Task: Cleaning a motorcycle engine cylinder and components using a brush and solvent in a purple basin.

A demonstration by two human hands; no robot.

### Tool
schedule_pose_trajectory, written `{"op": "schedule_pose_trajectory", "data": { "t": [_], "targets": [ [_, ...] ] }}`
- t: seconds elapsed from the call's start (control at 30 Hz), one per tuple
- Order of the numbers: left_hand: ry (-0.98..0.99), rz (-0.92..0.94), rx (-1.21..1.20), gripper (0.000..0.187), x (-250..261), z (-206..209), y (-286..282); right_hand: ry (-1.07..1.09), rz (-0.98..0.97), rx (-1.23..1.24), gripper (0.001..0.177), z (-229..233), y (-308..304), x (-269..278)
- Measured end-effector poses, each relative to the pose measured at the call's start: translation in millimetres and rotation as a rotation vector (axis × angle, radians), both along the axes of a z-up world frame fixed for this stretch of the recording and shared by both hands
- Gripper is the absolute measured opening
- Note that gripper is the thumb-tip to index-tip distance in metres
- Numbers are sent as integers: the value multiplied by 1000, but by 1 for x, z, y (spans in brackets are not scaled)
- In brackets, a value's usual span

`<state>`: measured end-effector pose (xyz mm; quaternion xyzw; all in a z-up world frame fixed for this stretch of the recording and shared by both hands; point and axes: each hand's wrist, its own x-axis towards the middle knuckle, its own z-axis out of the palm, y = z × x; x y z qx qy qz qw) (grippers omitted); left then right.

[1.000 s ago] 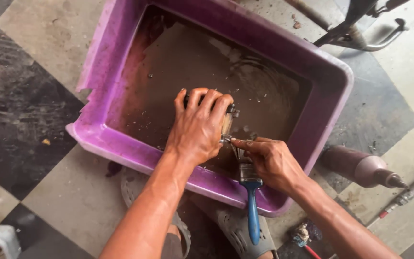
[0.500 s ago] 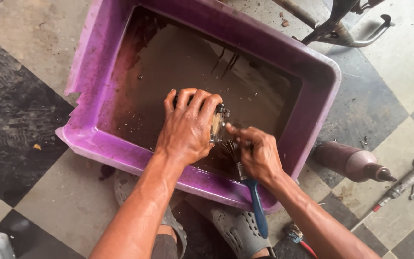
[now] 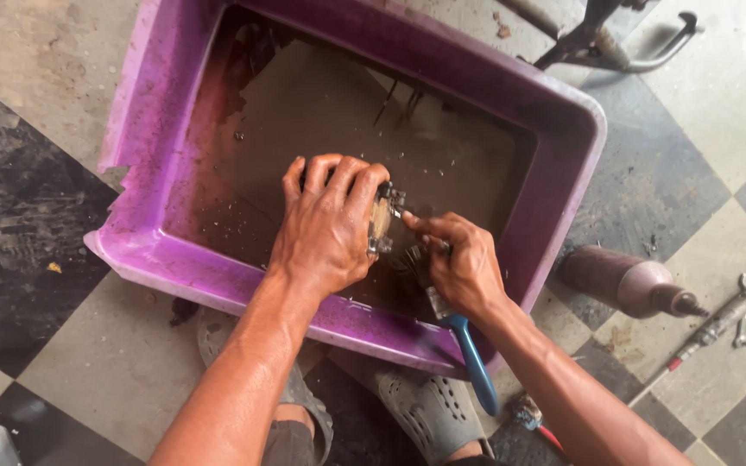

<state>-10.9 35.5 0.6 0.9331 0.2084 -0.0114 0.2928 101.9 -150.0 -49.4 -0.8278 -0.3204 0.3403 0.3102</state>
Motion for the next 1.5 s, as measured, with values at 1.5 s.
{"op": "schedule_pose_trajectory", "data": {
  "t": [1.5],
  "targets": [
    [-133, 1, 61, 81, 6, 2, -2, 364, -482, 23, 45, 55, 25, -74]
  ]
}}
